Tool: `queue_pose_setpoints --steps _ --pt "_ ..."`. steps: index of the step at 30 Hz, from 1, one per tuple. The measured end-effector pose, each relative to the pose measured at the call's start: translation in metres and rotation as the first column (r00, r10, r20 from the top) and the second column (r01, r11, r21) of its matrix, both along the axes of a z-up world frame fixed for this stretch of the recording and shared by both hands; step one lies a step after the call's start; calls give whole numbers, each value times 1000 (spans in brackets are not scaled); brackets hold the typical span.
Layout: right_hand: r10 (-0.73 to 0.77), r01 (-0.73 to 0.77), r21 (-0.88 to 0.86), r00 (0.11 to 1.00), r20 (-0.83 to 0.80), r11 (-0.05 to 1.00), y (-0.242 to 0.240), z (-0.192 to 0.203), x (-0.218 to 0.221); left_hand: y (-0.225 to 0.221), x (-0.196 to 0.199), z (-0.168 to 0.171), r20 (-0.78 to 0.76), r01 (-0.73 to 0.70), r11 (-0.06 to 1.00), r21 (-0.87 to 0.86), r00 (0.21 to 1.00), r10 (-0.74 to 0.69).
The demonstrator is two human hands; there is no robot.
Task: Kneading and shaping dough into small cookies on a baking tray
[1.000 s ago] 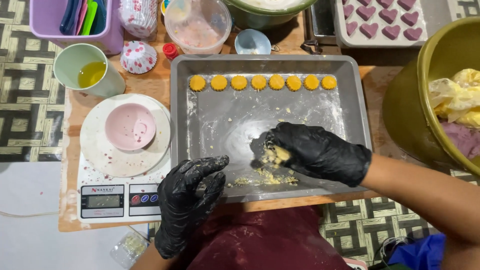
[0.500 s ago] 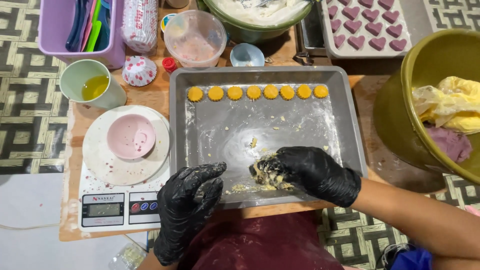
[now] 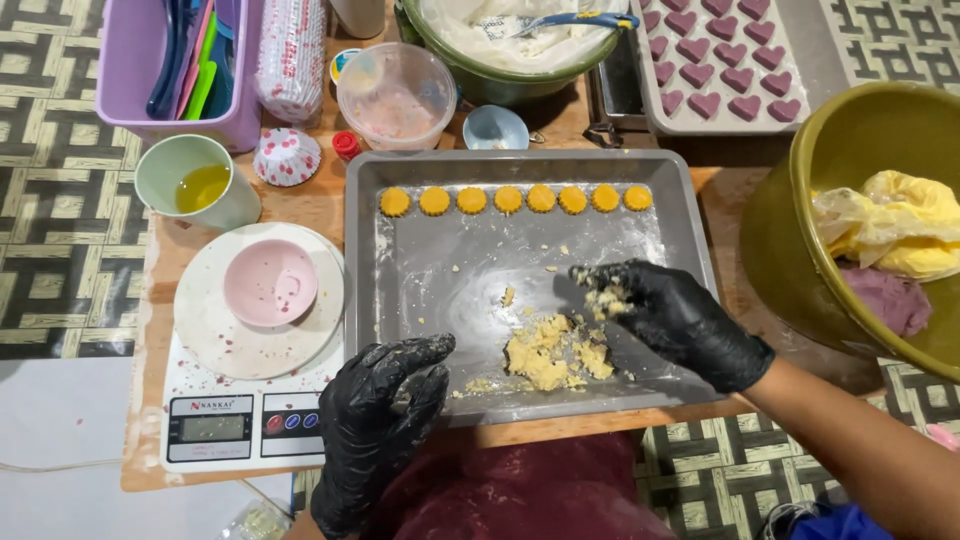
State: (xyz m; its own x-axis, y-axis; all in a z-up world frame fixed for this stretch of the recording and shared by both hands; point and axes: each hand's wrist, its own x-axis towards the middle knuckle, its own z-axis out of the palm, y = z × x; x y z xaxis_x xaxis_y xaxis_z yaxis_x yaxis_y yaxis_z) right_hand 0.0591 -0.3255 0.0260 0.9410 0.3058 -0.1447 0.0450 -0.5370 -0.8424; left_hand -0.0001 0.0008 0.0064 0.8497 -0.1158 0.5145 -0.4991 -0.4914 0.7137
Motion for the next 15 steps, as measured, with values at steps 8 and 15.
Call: queue_pose_setpoints --steps 8,15 --pt "263 -227 -149 915 306 963 31 -74 27 -1 -2 3 -34 -12 1000 -7 999 11" --pt "458 -523 223 842 286 823 63 -37 44 2 -1 0 -5 23 999 -24 1000 -23"
